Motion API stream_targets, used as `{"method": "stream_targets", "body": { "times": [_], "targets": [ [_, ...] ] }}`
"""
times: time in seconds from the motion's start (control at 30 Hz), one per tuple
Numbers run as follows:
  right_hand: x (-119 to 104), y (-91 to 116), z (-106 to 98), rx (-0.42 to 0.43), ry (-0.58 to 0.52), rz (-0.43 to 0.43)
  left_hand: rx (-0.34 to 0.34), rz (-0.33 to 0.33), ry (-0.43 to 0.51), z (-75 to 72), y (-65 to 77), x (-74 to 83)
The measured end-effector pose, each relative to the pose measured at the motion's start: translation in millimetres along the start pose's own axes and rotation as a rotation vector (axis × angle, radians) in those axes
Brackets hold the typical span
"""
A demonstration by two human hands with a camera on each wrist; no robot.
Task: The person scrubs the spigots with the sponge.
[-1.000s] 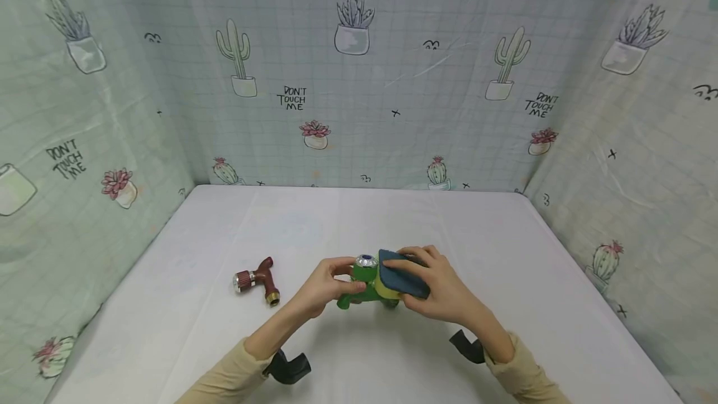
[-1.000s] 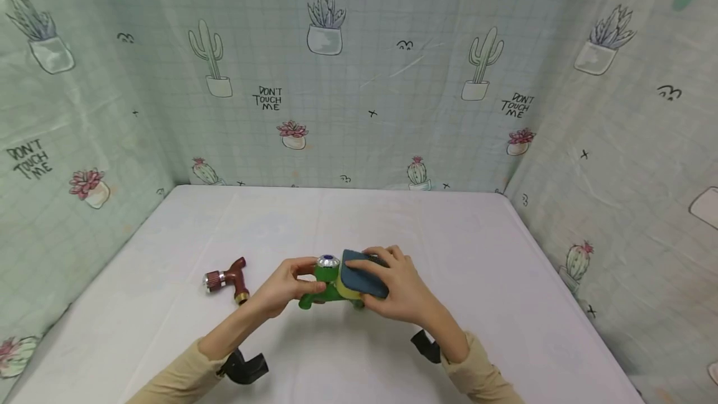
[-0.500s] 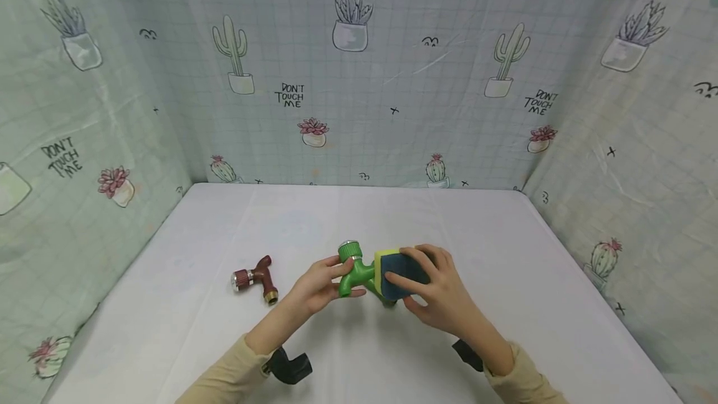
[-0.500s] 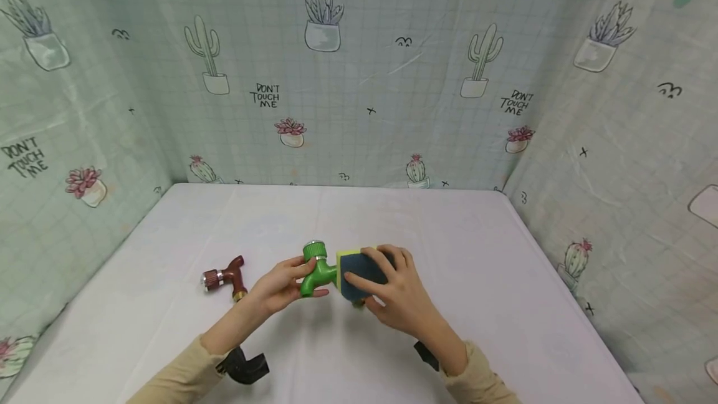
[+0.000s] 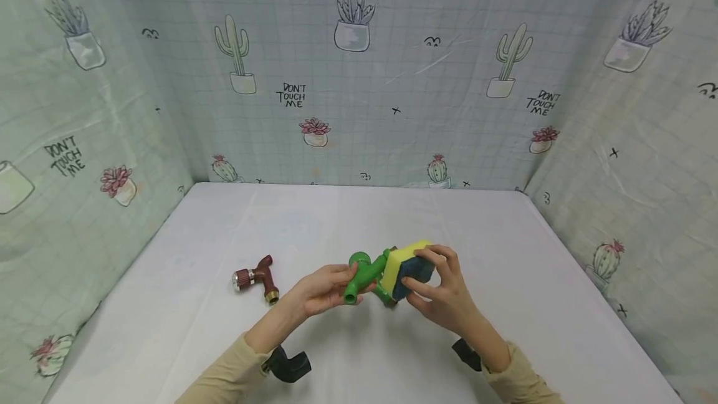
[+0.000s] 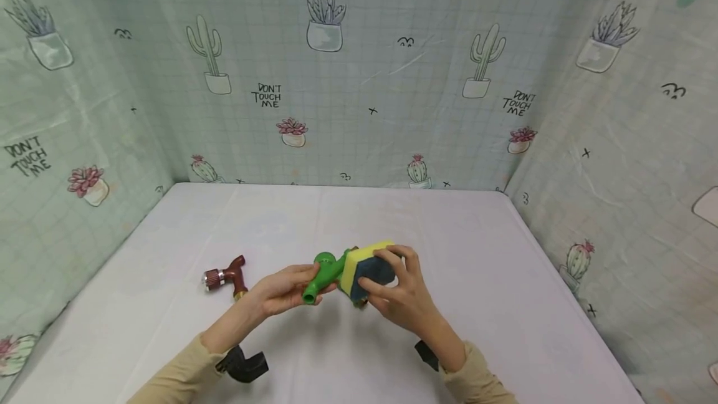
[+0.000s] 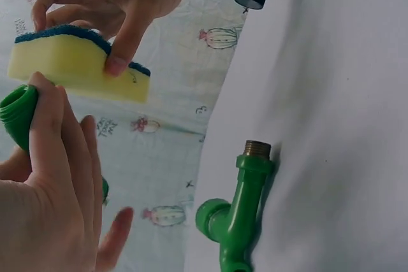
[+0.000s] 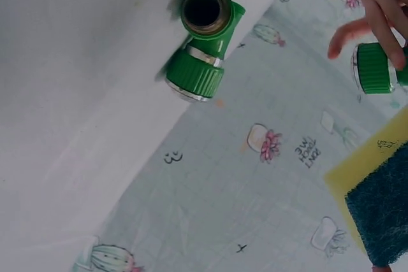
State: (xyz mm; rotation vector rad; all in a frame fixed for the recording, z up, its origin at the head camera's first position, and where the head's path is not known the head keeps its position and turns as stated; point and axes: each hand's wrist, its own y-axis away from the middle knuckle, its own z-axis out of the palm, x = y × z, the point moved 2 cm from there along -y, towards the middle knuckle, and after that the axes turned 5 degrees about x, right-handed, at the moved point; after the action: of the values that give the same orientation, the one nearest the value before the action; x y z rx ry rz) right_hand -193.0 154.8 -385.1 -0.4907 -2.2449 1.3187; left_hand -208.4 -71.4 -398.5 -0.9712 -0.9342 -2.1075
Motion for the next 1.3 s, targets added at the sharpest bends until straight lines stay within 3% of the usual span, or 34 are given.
{"method": "stream_targets", "body": {
  "times": [0.17, 0.37, 0.63, 0.83, 1.0, 1.17, 1.3],
  "targets": [
    [-3, -2, -1, 0.040, 0.002, -0.022, 0.083, 0.082, -0.174, 2.7, 3.4, -1.0],
    [-6, -9, -1, 0.054, 0.036, -0.044, 0.051, 0.135, -0.235, 13.5, 8.6, -1.3],
    [-8, -10, -2, -0.021, 0.021, -0.050, 0.024, 0.111, -0.292, 18.9, 9.4, -3.4],
    [-6, -10, -6, -0.029, 0.008, -0.070, -0.042, 0.078, -0.299, 17.3, 7.9, -4.9],
    [-1, -6, -8, -0.032, -0.016, -0.072, -0.144, 0.045, -0.250, 12.7, 6.8, -3.6],
    [2, 0, -6, -0.039, -0.111, 0.005, -0.236, 0.023, -0.207, 10.6, 7.5, -2.9],
    [1, 2, -3, -0.020, -0.216, 0.093, -0.253, 0.031, -0.213, 10.2, 7.9, -1.3]
  ]
}}
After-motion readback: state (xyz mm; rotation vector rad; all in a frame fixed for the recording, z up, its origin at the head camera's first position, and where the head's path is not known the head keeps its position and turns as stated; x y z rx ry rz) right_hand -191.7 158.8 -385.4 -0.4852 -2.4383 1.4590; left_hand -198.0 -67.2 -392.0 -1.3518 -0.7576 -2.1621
